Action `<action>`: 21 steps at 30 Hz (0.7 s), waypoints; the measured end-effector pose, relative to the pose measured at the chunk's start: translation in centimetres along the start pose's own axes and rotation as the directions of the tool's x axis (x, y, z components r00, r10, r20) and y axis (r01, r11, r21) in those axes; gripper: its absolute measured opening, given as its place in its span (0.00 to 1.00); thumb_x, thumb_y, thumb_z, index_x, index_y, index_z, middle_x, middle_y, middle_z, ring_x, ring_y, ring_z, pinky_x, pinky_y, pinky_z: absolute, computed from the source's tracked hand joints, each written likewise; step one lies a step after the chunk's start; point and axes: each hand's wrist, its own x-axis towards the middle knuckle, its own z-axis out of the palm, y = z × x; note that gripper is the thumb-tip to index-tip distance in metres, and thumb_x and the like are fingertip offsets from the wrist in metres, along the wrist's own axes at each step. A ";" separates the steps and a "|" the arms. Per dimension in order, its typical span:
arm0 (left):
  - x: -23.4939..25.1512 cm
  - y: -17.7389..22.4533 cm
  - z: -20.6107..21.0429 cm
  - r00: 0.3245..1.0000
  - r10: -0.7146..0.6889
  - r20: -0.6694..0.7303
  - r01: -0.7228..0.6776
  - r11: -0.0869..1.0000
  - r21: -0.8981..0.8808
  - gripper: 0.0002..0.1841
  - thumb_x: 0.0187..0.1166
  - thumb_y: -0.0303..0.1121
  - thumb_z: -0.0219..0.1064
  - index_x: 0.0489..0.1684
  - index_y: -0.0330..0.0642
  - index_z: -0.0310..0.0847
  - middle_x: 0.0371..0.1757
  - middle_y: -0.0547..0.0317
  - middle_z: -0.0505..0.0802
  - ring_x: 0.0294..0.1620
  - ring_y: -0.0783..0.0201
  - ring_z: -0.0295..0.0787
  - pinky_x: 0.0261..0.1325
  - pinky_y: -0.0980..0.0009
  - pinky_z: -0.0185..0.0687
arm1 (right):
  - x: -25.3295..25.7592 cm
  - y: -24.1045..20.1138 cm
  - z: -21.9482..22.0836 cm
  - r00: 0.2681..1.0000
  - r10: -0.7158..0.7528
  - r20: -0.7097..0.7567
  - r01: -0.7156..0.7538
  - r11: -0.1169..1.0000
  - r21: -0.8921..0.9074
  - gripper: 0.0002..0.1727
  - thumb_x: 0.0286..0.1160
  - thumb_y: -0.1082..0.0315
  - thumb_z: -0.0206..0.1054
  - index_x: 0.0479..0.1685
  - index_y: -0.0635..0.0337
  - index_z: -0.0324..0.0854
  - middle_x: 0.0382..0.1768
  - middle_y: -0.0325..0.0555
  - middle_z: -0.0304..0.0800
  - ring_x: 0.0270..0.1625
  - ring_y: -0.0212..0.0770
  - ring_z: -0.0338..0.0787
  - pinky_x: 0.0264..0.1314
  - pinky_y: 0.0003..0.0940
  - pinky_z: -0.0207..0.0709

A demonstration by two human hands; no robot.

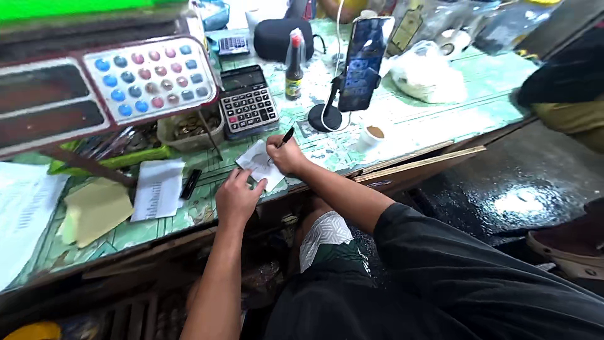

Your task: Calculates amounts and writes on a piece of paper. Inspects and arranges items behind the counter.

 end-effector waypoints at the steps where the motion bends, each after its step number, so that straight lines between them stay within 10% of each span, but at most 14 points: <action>1: 0.0 0.1 -0.1 1.000 0.003 -0.003 -0.003 1.000 -0.001 0.26 0.73 0.58 0.74 0.58 0.46 0.92 0.53 0.49 0.93 0.46 0.48 0.92 0.50 0.41 0.87 | 0.0 -0.1 0.0 1.000 -0.013 0.019 0.013 1.000 -0.011 0.15 0.76 0.66 0.61 0.20 0.57 0.80 0.18 0.43 0.79 0.26 0.43 0.82 0.30 0.50 0.74; 8: -0.4 0.7 -0.2 1.000 -0.023 -0.016 0.023 1.000 -0.004 0.24 0.72 0.54 0.77 0.56 0.45 0.92 0.55 0.49 0.93 0.49 0.48 0.93 0.52 0.42 0.89 | -0.1 -0.1 -0.4 0.999 0.000 0.053 0.001 1.000 -0.013 0.13 0.79 0.66 0.59 0.28 0.59 0.85 0.24 0.45 0.84 0.31 0.42 0.85 0.37 0.49 0.79; 14: 0.0 0.2 0.2 1.000 0.014 -0.021 -0.014 1.000 -0.006 0.25 0.73 0.57 0.75 0.56 0.48 0.92 0.53 0.54 0.92 0.42 0.54 0.92 0.46 0.48 0.90 | 0.2 0.9 -0.4 0.996 0.079 -0.043 -0.057 0.925 0.377 0.14 0.75 0.69 0.58 0.18 0.54 0.76 0.13 0.37 0.73 0.16 0.34 0.72 0.20 0.35 0.66; 21: -0.3 -0.3 0.0 0.998 0.054 0.028 -0.055 0.998 0.015 0.25 0.74 0.59 0.72 0.57 0.50 0.92 0.73 0.61 0.88 0.57 0.55 0.93 0.57 0.45 0.89 | -2.3 -0.4 -0.3 0.994 0.103 -0.046 -0.093 0.978 0.187 0.17 0.84 0.62 0.56 0.27 0.59 0.81 0.19 0.47 0.79 0.22 0.43 0.81 0.24 0.47 0.77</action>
